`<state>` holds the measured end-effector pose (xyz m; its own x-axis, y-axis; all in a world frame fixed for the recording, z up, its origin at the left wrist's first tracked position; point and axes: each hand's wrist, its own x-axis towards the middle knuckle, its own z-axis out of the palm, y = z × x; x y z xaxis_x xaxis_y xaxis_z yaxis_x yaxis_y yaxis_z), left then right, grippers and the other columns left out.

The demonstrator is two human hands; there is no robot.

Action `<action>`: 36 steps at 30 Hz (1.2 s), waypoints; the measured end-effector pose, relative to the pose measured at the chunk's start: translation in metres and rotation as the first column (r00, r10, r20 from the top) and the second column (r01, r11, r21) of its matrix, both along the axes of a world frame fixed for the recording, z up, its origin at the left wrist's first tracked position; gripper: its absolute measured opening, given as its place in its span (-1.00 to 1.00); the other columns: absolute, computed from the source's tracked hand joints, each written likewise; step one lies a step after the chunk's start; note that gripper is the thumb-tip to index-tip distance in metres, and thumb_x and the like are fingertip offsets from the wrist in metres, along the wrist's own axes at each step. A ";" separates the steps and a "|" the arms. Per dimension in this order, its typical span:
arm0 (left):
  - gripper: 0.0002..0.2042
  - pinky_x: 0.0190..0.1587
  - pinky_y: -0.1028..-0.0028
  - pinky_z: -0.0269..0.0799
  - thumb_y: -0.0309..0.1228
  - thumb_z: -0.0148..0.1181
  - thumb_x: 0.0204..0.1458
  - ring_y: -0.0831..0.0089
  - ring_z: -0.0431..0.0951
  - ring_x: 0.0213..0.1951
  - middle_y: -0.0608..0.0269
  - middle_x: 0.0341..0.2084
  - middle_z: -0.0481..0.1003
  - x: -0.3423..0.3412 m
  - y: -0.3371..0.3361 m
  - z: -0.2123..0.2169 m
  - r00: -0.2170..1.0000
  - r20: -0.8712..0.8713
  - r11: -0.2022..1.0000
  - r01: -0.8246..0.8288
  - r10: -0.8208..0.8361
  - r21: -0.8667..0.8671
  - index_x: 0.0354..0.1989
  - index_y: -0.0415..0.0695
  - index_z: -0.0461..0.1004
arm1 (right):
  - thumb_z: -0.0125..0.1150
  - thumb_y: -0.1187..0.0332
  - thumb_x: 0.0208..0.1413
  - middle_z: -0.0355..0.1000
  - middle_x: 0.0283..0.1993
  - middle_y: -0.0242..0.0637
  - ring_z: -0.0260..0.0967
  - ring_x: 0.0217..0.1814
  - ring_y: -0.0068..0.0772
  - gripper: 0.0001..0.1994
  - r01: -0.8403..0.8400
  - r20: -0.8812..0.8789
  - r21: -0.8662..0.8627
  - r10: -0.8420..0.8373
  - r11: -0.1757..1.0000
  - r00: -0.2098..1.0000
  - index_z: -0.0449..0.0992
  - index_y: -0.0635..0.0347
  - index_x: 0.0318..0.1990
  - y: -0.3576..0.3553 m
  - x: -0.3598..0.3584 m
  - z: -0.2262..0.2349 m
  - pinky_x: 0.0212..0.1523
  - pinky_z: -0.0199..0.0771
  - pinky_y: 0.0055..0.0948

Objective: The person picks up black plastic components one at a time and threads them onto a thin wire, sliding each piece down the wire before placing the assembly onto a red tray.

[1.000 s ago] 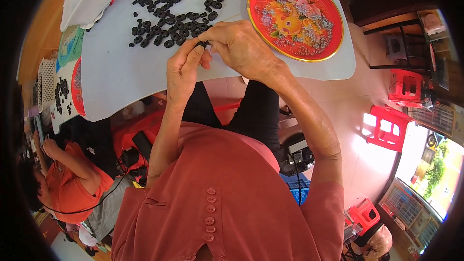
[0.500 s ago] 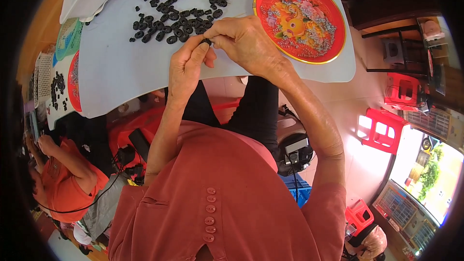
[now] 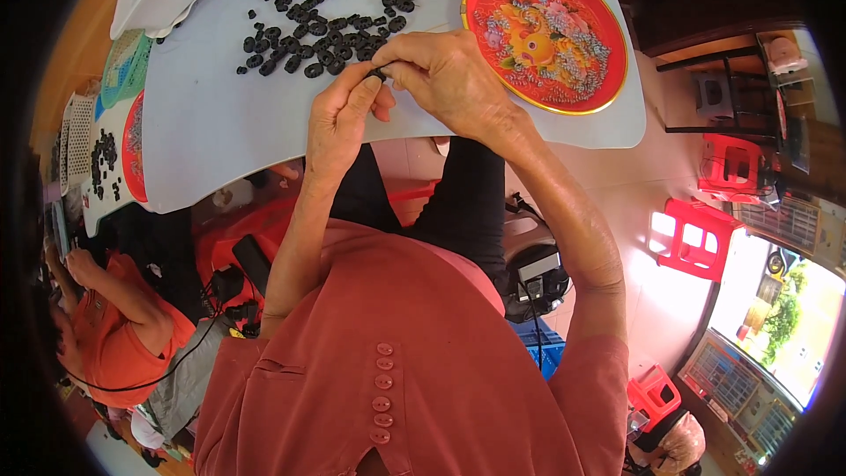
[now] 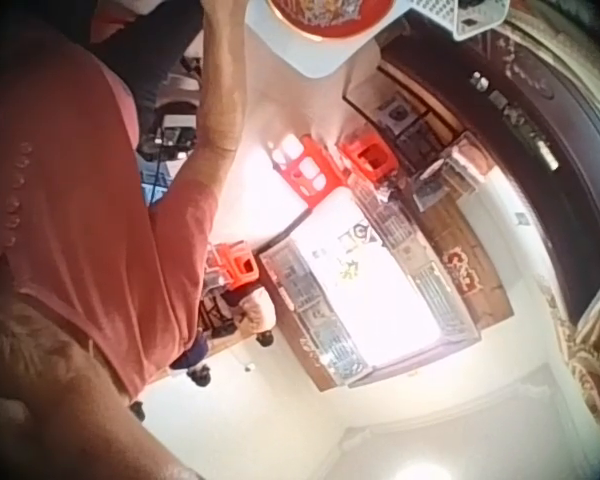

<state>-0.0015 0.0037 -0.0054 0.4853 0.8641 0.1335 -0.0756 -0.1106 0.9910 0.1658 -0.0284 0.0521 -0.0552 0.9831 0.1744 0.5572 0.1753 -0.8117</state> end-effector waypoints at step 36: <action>-0.81 -0.47 0.58 0.37 -0.46 0.01 0.18 0.59 0.45 -0.55 0.26 -0.57 0.51 0.003 -0.002 0.005 0.997 -0.054 0.998 -0.059 0.059 0.001 -0.15 -0.29 0.49 | 0.16 0.58 -0.07 0.50 -0.40 -0.12 0.49 -0.42 -0.20 -0.81 0.083 0.009 0.133 -0.085 0.988 0.996 0.58 0.30 -0.25 -0.010 -0.009 -0.006 -0.39 0.49 -0.32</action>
<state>0.0020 0.0013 -0.0004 0.4401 0.8915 0.1073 -0.0149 -0.1122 0.9936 0.1568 -0.0380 0.0464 0.0232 0.9528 0.3027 0.5862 0.2323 -0.7762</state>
